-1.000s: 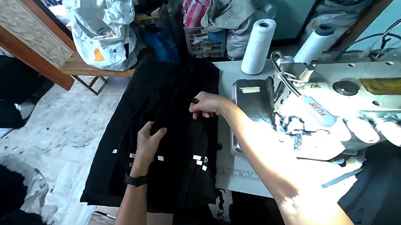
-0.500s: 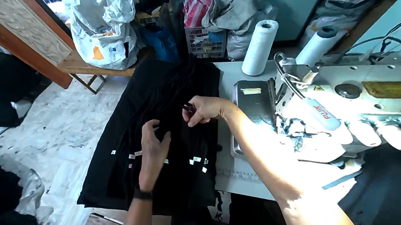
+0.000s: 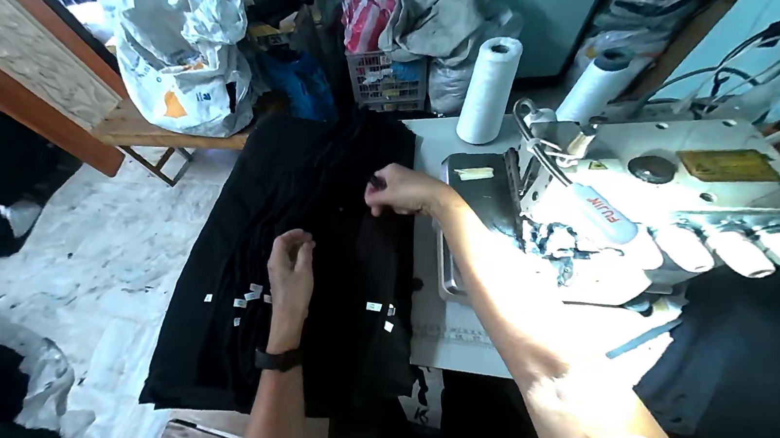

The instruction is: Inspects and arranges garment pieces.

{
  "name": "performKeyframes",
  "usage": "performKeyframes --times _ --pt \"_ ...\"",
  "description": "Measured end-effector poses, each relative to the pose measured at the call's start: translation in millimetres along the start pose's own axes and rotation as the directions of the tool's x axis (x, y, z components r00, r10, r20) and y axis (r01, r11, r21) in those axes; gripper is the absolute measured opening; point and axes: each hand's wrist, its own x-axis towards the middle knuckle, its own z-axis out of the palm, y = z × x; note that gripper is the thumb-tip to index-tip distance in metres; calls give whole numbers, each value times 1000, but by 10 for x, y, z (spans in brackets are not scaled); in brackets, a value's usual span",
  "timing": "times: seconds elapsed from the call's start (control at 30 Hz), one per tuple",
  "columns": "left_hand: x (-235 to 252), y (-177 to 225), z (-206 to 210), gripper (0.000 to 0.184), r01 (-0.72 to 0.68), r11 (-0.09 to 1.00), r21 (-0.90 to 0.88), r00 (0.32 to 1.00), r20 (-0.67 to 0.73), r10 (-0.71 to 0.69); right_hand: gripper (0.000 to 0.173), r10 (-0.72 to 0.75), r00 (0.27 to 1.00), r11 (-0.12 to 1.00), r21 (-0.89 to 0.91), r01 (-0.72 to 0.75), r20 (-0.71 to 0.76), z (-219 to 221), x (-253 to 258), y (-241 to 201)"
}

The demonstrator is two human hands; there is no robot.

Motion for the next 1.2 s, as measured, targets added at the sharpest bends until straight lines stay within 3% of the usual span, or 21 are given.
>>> performKeyframes --times 0.07,0.13,0.2,0.27,0.33,0.37,0.43,0.5,0.6,0.67,0.8,0.87,0.93,1.0,1.07,1.13,1.2 --pt "-12 10 3 32 28 997 -76 1000 -3 -28 21 124 978 962 -262 -77 170 42 31 25" --pt "-84 2 60 33 -33 999 10 999 14 32 22 144 945 947 -318 -45 292 55 27 13" --pt "-183 29 141 37 -78 992 103 996 40 74 20 99 923 972 -237 -9 371 46 -8 0" --pt "-259 70 209 52 -93 985 145 994 76 83 14 30 900 993 -120 25 434 48 -49 -20" --pt "-326 126 278 72 -150 967 204 985 120 127 6 -151 873 988 99 118 463 42 -74 8" --pt "-359 152 306 76 -191 951 243 977 145 159 12 -261 853 959 223 176 452 32 -75 30" --pt "-355 157 274 62 -252 922 295 964 159 213 19 -377 854 895 379 235 360 5 -70 45" --pt "-220 73 103 36 -212 941 265 977 67 201 16 -317 926 883 421 210 204 -23 -75 13" --pt "-38 62 -163 18 14 999 39 997 -73 -11 11 -95 995 951 295 90 3 -25 -25 -16" --pt "-4 114 -252 12 87 992 -88 990 -105 -96 12 20 1000 994 111 -22 19 11 -1 -5" --pt "19 87 -253 8 90 986 -142 990 -93 -103 20 183 948 969 -209 -130 259 72 23 23" --pt "-10 51 -198 11 8 1000 -23 994 -113 -11 16 50 924 997 -77 -23 379 64 -13 57" --pt "-142 44 -141 25 -178 959 219 968 -136 211 14 -211 886 966 228 124 412 41 -26 80" --pt "-399 167 -36 33 -382 822 422 887 -82 454 20 -359 864 887 417 198 353 13 -11 78" --pt "-746 304 149 25 -540 718 439 810 41 585 25 -404 857 843 495 212 321 20 10 99" --pt "-975 313 380 24 -608 725 324 793 203 575 31 -422 848 824 526 212 319 44 11 106" --pt "-870 217 458 32 -519 803 294 849 288 443 33 -415 858 819 535 208 303 44 -7 91"
